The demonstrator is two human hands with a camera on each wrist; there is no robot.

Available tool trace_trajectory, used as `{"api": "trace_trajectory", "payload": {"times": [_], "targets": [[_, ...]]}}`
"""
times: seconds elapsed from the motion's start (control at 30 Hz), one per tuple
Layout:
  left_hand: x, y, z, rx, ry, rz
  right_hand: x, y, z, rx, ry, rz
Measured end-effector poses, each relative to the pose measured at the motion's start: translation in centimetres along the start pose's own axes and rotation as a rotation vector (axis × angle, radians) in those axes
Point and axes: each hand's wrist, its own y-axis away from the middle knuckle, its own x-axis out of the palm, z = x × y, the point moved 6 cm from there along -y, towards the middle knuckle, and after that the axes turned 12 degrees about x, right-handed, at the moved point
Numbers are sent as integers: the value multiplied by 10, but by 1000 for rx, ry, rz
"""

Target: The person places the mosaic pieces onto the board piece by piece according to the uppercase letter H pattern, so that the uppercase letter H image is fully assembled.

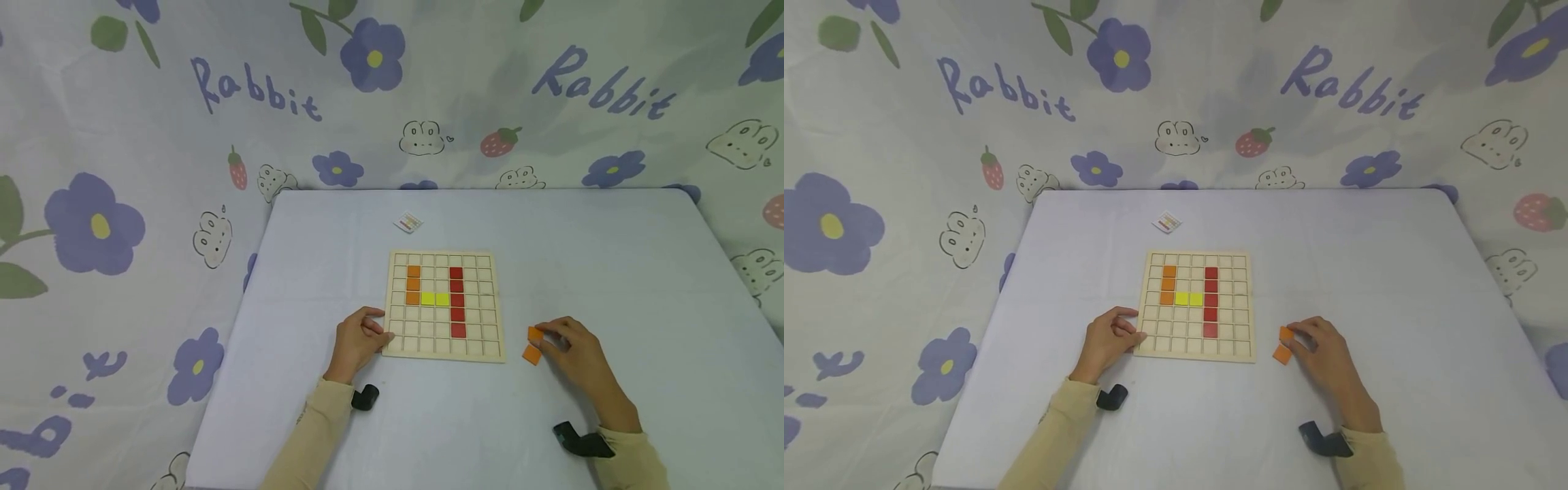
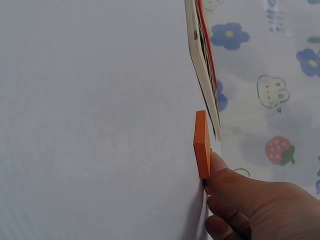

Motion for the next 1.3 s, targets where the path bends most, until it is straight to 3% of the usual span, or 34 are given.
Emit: {"api": "trace_trajectory", "payload": {"times": [0.3, 0.47, 0.8, 1.1, 1.3], "targets": [[0, 1, -2, -10, -3, 17, 4, -2, -3, 63, 35, 54], [1, 1, -4, -9, -22, 24, 5, -3, -4, 82, 37, 43], [1, 3, -12, 53, -71, 19, 9, -5, 12, 60, 6, 14], [3, 0, -16, 58, -96, 18, 41, -17, 58, -17, -54, 84], [4, 1, -13, 56, -97, 16, 69, -22, 100, -135, -47, 121]]}}
